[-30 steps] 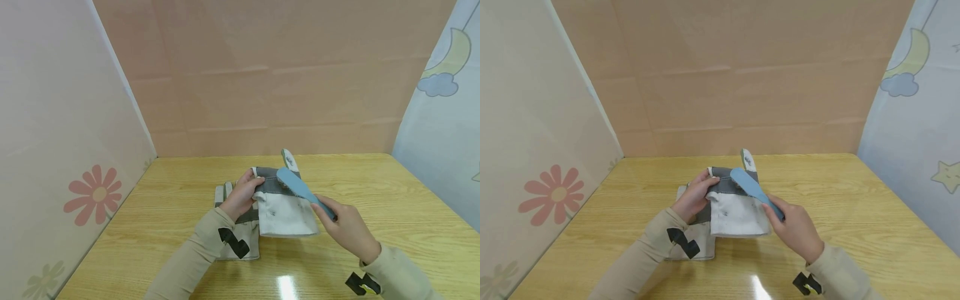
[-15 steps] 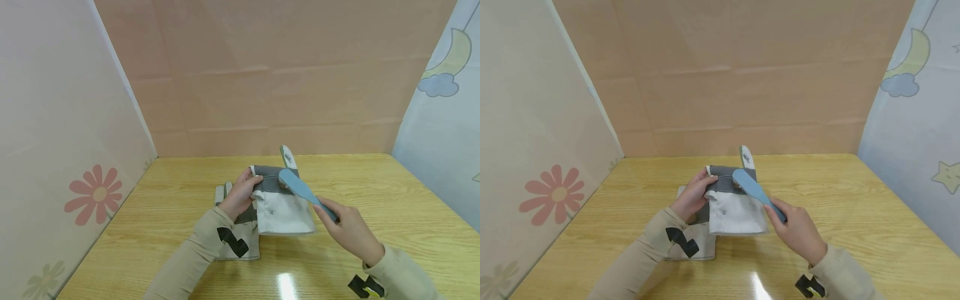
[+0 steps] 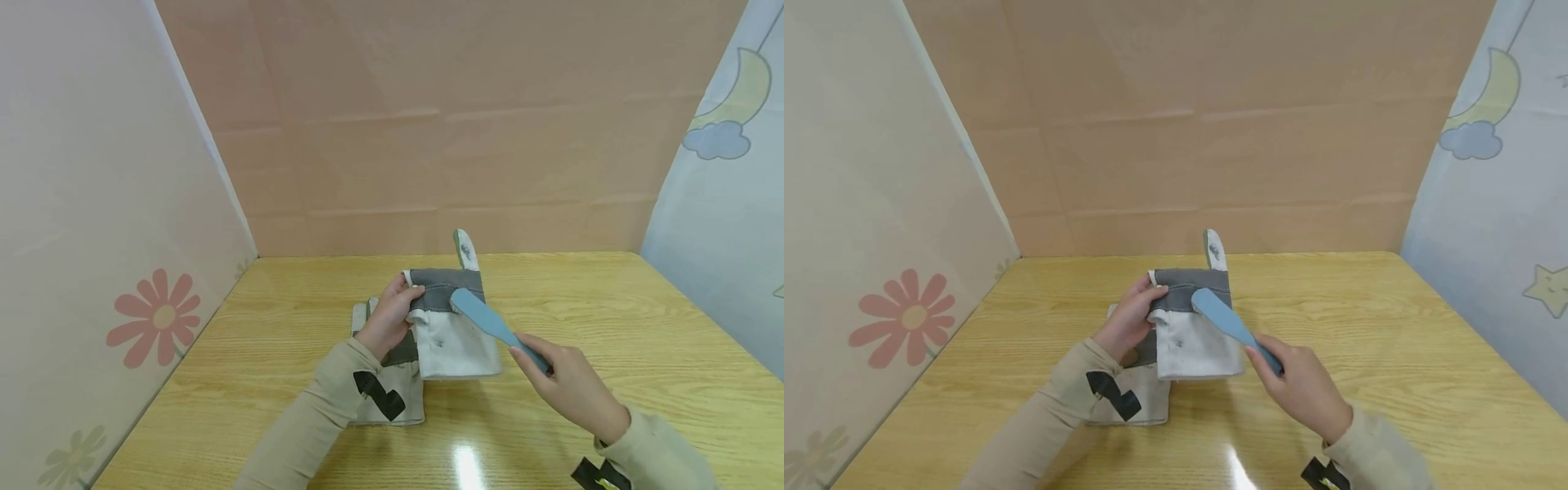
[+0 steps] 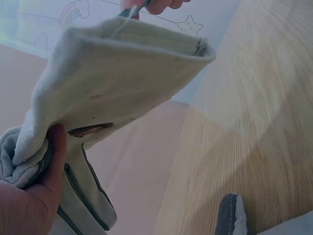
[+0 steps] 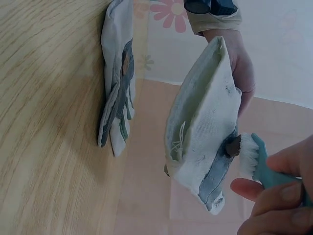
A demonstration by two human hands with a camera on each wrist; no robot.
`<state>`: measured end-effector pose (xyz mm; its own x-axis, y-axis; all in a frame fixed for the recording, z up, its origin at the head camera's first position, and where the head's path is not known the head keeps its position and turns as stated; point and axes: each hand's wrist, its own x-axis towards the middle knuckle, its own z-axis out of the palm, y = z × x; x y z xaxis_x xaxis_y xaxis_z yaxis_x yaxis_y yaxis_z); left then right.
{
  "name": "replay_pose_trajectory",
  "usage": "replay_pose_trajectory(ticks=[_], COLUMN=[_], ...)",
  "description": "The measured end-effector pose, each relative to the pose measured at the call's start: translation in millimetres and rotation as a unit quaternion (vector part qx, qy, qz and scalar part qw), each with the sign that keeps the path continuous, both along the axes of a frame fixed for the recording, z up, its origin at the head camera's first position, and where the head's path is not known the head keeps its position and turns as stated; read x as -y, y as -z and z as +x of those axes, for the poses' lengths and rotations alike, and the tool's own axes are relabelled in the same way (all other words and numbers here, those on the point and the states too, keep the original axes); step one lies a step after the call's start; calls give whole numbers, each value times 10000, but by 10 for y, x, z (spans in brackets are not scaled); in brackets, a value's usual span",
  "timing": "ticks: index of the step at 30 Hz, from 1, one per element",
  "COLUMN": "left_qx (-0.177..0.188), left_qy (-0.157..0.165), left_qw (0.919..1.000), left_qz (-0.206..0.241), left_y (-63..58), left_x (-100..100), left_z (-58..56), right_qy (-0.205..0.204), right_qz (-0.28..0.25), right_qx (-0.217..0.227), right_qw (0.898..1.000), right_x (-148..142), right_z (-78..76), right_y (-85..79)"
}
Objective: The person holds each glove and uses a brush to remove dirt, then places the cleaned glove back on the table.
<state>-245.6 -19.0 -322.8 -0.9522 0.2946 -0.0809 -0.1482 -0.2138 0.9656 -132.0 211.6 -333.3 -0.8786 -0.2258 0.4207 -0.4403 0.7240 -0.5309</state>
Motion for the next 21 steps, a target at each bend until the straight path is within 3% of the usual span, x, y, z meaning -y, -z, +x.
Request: replay_pose_trajectory(ticks=[10, 17, 21], left_qx=[15, 18, 0], left_qy=[79, 30, 171], left_qw=[9999, 9999, 9999], left_qz=[105, 96, 1], left_y=[49, 40, 25], left_x=[-1, -1, -26], left_z=[-2, 8, 36], right_qy=[299, 93, 145], right_qz=[-429, -180, -136], right_qx=[-315, -257, -241], right_qw=[9981, 9995, 9995], right_x=[-69, -65, -27], right_z=[-2, 13, -25], right_y=[-83, -27, -22])
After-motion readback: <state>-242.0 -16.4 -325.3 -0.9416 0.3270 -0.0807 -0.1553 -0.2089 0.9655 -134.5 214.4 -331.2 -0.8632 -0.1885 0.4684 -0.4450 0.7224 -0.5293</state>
